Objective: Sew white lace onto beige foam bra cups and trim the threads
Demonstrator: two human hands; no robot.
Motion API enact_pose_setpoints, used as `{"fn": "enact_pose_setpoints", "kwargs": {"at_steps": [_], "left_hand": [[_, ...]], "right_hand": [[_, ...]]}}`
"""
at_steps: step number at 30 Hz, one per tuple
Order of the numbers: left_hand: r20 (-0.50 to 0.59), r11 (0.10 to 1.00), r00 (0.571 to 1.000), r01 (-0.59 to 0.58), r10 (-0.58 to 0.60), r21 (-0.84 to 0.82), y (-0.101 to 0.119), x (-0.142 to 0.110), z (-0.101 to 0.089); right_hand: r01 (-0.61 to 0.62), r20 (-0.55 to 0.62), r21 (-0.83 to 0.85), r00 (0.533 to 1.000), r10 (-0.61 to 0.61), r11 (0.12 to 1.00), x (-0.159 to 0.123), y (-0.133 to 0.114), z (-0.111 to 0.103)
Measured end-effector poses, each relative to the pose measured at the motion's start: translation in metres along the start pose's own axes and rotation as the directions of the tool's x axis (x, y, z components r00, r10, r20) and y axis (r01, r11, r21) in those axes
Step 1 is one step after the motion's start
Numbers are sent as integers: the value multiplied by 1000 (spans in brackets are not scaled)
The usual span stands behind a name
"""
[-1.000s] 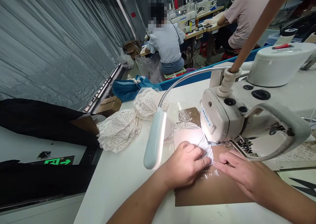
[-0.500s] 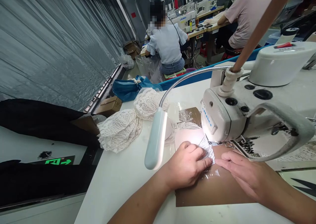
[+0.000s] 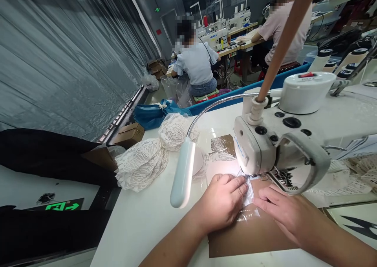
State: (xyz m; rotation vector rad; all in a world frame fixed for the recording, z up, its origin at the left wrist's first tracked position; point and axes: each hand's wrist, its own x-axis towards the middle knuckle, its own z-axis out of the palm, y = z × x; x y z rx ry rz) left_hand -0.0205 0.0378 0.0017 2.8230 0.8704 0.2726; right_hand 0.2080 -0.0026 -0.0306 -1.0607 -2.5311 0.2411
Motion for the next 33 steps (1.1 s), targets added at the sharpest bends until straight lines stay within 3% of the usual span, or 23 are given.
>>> {"fn": "enact_pose_setpoints", "kwargs": {"at_steps": [10,18,26,33], "left_hand": [[31,997,999,-17,14,75,0,3,2],[21,997,1000,6,-7,71,-3,4,2],[-16,999,1000,-3,4,37,-7,5,0],[-41,998,998,53,-52,31,-12,7,1]], "right_hand": [[-18,-30,41,999,19,999,1,-1,-2],[-19,-131,-181,991,-5,983,10,-2,-4],[-33,-217,-460,973,-76,887,20,-2,-6],[-59,-240,-391,970,-40,919,18,6,-1]]}}
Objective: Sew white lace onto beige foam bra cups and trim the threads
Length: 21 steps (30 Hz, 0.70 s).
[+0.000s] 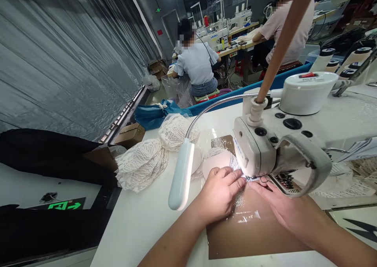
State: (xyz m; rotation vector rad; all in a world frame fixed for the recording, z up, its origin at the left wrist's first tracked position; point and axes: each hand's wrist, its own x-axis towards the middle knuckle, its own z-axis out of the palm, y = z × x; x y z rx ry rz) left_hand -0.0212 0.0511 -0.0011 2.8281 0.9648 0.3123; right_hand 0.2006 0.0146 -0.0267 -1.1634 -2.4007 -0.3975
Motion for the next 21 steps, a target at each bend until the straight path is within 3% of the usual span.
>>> {"fn": "enact_pose_setpoints", "kwargs": {"at_steps": [5,10,16,21], "left_hand": [[7,1000,1000,29,-29,13,-1,0,0],[3,997,999,52,-52,62,0,0,-3],[94,981,979,172,-180,85,13,-3,-23],[146,985,977,164,-155,-52,22,-8,-34]], "right_hand": [[-31,104,104,994,20,994,-17,5,11],[-46,170,121,985,25,992,-19,4,7],[-66,131,204,991,40,977,-16,3,2],[-83,162,291,986,37,953,-20,4,0]]}}
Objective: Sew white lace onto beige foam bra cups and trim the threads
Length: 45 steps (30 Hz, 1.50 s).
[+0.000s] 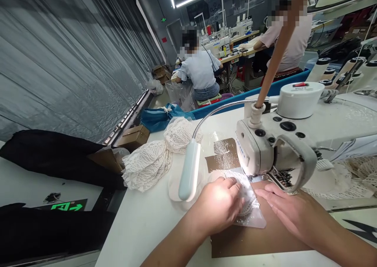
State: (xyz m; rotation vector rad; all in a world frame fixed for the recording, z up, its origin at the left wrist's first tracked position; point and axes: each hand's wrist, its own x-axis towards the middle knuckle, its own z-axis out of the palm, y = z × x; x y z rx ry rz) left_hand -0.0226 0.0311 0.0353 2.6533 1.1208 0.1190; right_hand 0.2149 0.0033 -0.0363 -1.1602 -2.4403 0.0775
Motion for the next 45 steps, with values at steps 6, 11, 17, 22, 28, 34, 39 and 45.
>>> {"fn": "enact_pose_setpoints", "kwargs": {"at_steps": [6,11,17,22,28,34,39,45], "left_hand": [[-81,999,996,-42,40,-16,1,6,13],[-67,999,997,-42,42,-1,7,7,22],[-76,999,997,-35,34,-16,14,7,24],[-64,999,998,-28,27,-20,13,8,24],[-77,999,996,-39,38,-10,11,9,23],[-133,987,981,-129,142,97,12,7,29],[-161,975,972,-145,173,171,13,6,36],[-163,988,977,-120,134,92,12,8,34]], "right_hand": [[54,8,104,998,-55,993,-5,-4,-2],[57,38,158,997,-64,986,-7,-7,-2],[44,-1,204,999,-44,978,-10,-7,2],[36,-2,196,999,-36,980,-11,-9,4],[57,-59,139,997,-49,989,-10,-7,3],[73,-88,84,994,-65,994,-8,-7,3],[40,-84,60,996,-34,997,-9,-9,3],[15,-89,15,996,-13,1000,-10,-10,5]]}}
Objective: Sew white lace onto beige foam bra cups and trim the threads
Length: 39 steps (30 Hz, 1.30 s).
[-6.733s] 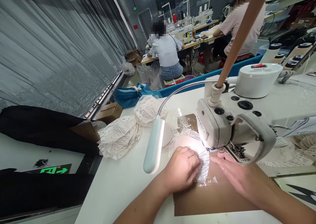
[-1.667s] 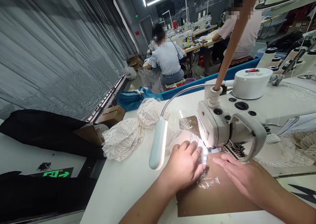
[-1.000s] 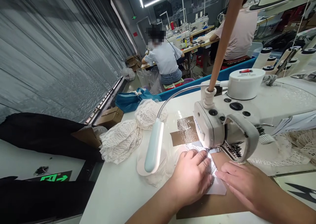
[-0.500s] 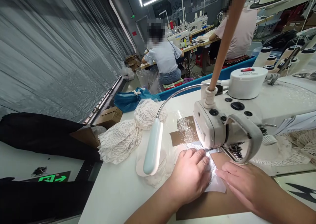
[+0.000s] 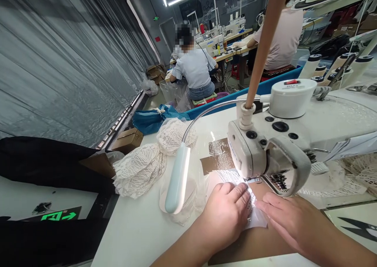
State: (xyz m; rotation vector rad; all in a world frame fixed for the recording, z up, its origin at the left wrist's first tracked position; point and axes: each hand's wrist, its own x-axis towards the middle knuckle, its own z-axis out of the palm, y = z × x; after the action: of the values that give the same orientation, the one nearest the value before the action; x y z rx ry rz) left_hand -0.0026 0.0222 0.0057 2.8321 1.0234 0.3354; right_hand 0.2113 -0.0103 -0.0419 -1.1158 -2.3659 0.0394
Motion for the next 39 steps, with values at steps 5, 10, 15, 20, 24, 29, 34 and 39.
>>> {"fn": "enact_pose_setpoints", "kwargs": {"at_steps": [5,10,15,20,24,29,34,39], "left_hand": [[74,999,997,30,-28,-28,-6,2,-6],[77,1000,997,14,-15,10,-10,0,-6],[72,999,997,-4,1,36,-11,-2,-5],[81,999,997,12,-15,30,-14,-1,-5],[86,999,996,31,-34,39,-19,1,-4],[39,995,995,94,-95,38,-25,3,0],[-18,990,990,142,-142,13,-30,2,5],[-96,985,980,169,-172,-40,-32,-2,7]], "right_hand": [[-17,-11,-78,1000,16,997,4,-1,2],[-11,26,-112,1000,14,994,7,1,4],[17,35,-111,999,-13,994,3,3,5],[9,44,-74,999,-5,997,4,2,2],[-5,104,-79,995,13,997,13,-1,-2],[-30,102,-168,994,47,985,25,-4,-4],[2,86,-226,996,18,974,26,-2,-2],[-23,119,-150,992,41,988,26,-2,-4]]}}
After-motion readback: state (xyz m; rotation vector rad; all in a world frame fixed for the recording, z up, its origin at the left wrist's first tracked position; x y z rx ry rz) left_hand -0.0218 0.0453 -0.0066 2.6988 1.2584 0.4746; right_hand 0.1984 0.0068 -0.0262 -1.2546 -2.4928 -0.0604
